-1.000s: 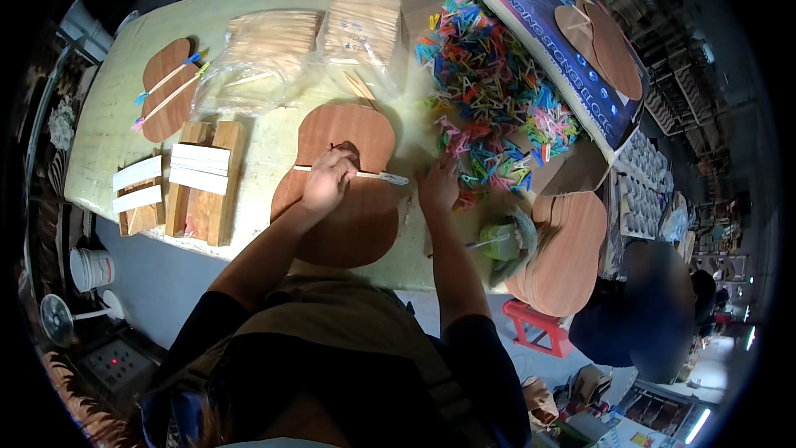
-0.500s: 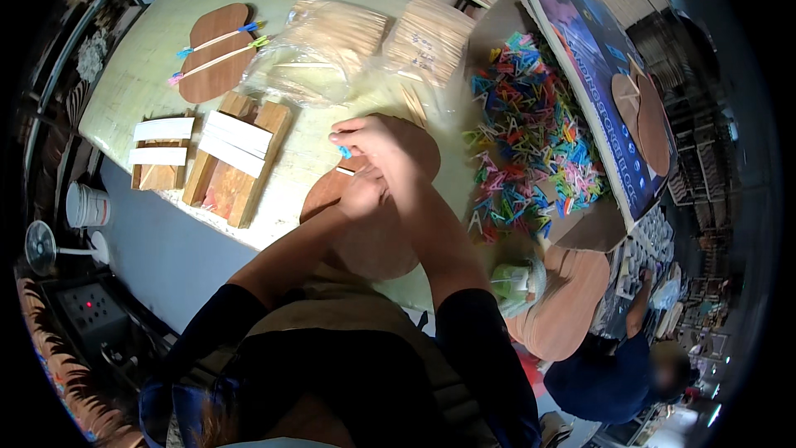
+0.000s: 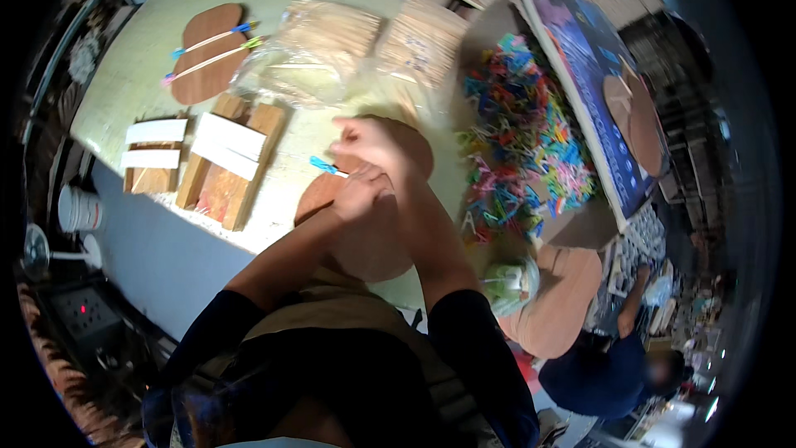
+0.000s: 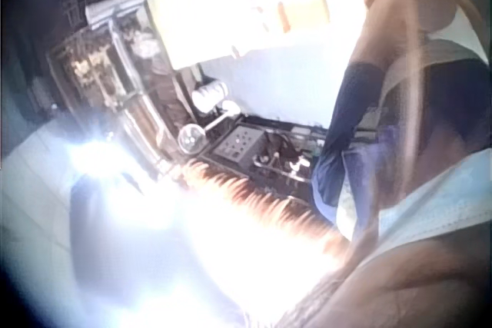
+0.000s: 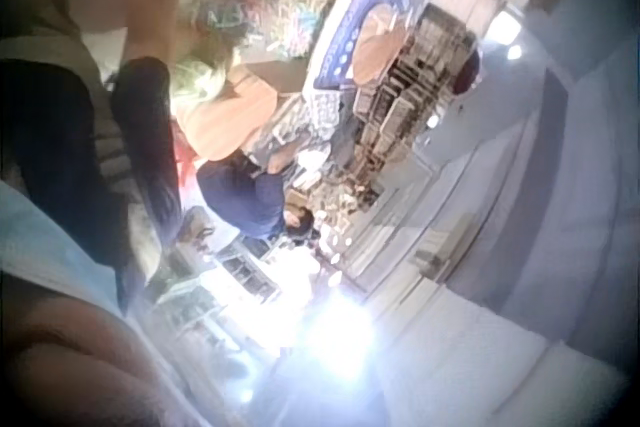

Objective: The person assembles craft kits by applying white adhesive tape to small rectangular wooden blocks and placing them on the table. They then pick up circular wooden pieces, attach colorful plastic sticks to them, and place the finished items on the table.

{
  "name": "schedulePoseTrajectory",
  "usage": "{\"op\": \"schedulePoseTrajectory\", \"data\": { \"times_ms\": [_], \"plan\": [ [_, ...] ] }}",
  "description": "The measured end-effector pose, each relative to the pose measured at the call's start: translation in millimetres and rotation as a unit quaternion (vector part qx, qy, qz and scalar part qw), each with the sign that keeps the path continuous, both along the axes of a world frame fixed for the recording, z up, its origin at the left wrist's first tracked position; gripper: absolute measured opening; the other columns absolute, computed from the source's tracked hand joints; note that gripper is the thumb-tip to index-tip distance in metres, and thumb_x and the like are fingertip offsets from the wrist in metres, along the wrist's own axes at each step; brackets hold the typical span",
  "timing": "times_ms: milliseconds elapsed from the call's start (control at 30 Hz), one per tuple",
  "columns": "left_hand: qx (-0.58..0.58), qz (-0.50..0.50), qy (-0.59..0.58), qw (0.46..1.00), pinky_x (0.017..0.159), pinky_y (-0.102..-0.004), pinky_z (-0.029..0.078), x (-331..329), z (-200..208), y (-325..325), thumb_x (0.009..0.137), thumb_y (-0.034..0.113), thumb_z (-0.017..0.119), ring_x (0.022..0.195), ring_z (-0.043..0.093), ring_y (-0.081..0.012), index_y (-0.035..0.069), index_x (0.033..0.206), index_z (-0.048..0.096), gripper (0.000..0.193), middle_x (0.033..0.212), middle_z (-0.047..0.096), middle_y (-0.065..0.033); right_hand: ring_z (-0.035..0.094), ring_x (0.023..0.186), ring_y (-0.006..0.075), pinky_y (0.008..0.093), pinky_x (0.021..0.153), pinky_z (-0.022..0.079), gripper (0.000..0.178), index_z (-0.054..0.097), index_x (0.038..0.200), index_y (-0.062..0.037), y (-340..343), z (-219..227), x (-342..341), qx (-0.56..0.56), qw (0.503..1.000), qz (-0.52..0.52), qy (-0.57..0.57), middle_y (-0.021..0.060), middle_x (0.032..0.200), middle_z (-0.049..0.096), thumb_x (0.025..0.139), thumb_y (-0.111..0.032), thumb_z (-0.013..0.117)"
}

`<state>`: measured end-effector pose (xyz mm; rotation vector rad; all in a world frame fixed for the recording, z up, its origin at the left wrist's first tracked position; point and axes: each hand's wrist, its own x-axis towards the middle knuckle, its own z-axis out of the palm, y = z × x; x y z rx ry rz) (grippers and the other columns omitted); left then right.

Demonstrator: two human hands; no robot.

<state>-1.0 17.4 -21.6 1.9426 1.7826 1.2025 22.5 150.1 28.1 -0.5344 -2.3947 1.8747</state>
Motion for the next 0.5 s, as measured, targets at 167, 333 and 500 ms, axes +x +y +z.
{"op": "schedulePoseTrajectory", "data": {
  "times_ms": [167,333,500],
  "plan": [
    [0.072,0.035,0.0,0.997,0.089,-0.0419,0.044,3.7,-7.4,2.2,0.073,0.004,0.062,0.1,0.056,-0.0308,0.006,0.081,0.06,0.008,0.102,0.06,-0.0091,0.044,0.121,0.0368,0.0507,0.094,0.039,0.049,0.055,0.123,-0.0111,30.2,-33.3,156.4,0.432,0.722,-0.493,-0.221,0.0205,0.127,0.05,0.078,-0.024,0.069],
    [0.062,0.0,-0.007,0.998,0.09,-0.041,0.045,2.1,1.1,6.1,0.071,-0.002,0.059,0.098,0.056,-0.0308,0.006,0.08,0.058,0.012,0.102,0.059,-0.0097,0.04,0.125,0.0375,0.0587,0.096,0.036,0.053,0.052,0.126,-0.0132,-23.6,-109.3,225.0,0.486,0.692,-0.43,-0.317,0.0206,0.136,0.043,0.079,-0.034,0.065],
    [-0.03,-0.039,-0.196,0.979,0.079,-0.0362,0.052,-28.6,41.9,-23.0,0.086,-0.001,0.059,0.1,0.06,-0.0306,0.005,0.129,0.05,0.045,0.121,0.055,-0.0142,0.05,0.111,0.0362,0.0517,0.091,0.042,0.046,0.054,0.123,-0.0107,-52.6,-88.4,219.9,0.626,0.663,-0.346,-0.222,0.0163,0.123,0.053,0.083,-0.032,0.061]
  ]
}}
